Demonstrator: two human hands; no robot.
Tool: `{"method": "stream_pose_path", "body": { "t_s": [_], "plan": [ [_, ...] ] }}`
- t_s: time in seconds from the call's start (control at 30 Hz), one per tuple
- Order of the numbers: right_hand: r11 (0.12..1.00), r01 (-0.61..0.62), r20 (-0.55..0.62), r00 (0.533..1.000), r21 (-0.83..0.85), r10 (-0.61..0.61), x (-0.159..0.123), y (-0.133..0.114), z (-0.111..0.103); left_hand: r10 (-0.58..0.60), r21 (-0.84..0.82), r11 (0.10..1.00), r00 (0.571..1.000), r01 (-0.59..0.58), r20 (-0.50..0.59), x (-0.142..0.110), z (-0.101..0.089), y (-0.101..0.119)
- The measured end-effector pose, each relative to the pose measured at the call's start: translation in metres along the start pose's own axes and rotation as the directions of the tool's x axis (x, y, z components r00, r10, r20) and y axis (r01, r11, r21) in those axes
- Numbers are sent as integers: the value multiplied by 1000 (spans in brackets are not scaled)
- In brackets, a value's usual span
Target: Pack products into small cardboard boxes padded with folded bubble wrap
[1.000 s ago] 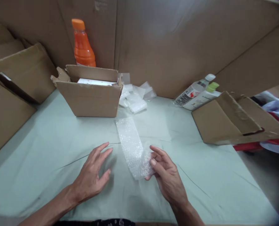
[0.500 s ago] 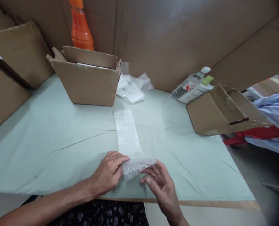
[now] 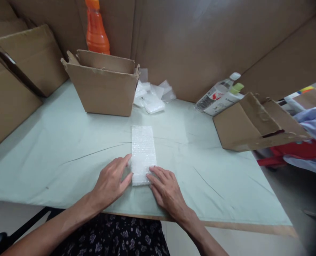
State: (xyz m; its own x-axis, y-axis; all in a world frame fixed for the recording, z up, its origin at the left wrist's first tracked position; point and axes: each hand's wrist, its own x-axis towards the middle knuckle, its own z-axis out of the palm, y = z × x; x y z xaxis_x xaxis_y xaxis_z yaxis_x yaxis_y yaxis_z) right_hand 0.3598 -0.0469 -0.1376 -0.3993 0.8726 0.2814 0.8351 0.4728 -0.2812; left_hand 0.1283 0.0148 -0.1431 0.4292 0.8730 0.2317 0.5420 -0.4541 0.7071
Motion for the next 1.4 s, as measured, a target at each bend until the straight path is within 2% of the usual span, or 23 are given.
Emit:
{"method": "stream_pose_path", "body": {
  "t_s": [0.03,0.1,0.17,0.23,0.27,0.33,0.4,0.47,0.57,0.67,0.73,0.8,0.87,0.93,0.97,1.07,1.17,1.23,1.27,1.33,1.4],
  "plan": [
    [1000,7,-15,1000,4,-7,1,2,1,66,10,998,998,-66,-6,-3,-2,3],
    [998,4,-27,1000,66,-2,3,3,0,184,6,983,981,-185,61,-10,-4,11],
    [983,-36,9,999,180,35,5,2,-2,240,-23,971,961,-239,134,-15,-2,15],
    [959,-102,30,995,265,97,7,0,-5,218,-33,976,967,-215,134,-15,2,15],
    [953,-129,4,991,274,133,8,0,-7,189,-22,982,975,-188,116,-13,5,13],
    [963,-144,-115,978,229,173,10,0,-10,130,46,990,988,-134,78,-7,9,8],
    [983,-98,-191,973,154,127,11,1,-12,95,151,983,994,-101,46,0,12,3],
    [995,-23,-131,991,93,35,13,3,-10,90,215,973,996,-90,10,5,11,0],
    [998,23,16,1000,61,-24,17,7,-3,171,171,971,985,-169,7,5,4,1],
    [984,-36,46,999,173,29,21,12,2,245,55,966,965,-251,95,-1,-6,3],
    [951,-113,101,991,289,87,23,14,1,215,-18,977,969,-214,120,-3,-10,5],
    [934,-168,120,983,316,137,24,15,-2,161,-41,987,981,-157,111,-1,-12,5],
    [960,-165,25,986,226,164,24,14,-5,126,18,992,988,-128,89,5,-10,2],
    [987,-125,-87,987,105,135,24,14,-6,115,141,982,991,-124,70,14,-6,-1],
    [994,-95,-92,991,62,101,25,14,-5,116,203,971,991,-126,63,18,-4,-2],
    [1000,5,20,1000,16,-5,32,16,-2,108,300,947,993,-117,46,26,-1,-5],
    [998,36,64,997,51,-39,43,21,2,-4,200,980,1000,4,3,23,-7,-6],
    [991,11,57,998,132,-19,50,25,3,-177,37,983,984,177,-2,16,-13,-6],
    [983,-20,67,998,185,8,52,26,2,-279,-61,958,960,280,15,11,-16,-6],
    [946,-128,133,987,296,92,57,26,0,-462,-269,841,882,470,97,4,-21,-6],
    [869,-278,239,952,409,193,60,23,-4,-560,-473,662,803,582,204,-1,-21,-5]
  ]
}}
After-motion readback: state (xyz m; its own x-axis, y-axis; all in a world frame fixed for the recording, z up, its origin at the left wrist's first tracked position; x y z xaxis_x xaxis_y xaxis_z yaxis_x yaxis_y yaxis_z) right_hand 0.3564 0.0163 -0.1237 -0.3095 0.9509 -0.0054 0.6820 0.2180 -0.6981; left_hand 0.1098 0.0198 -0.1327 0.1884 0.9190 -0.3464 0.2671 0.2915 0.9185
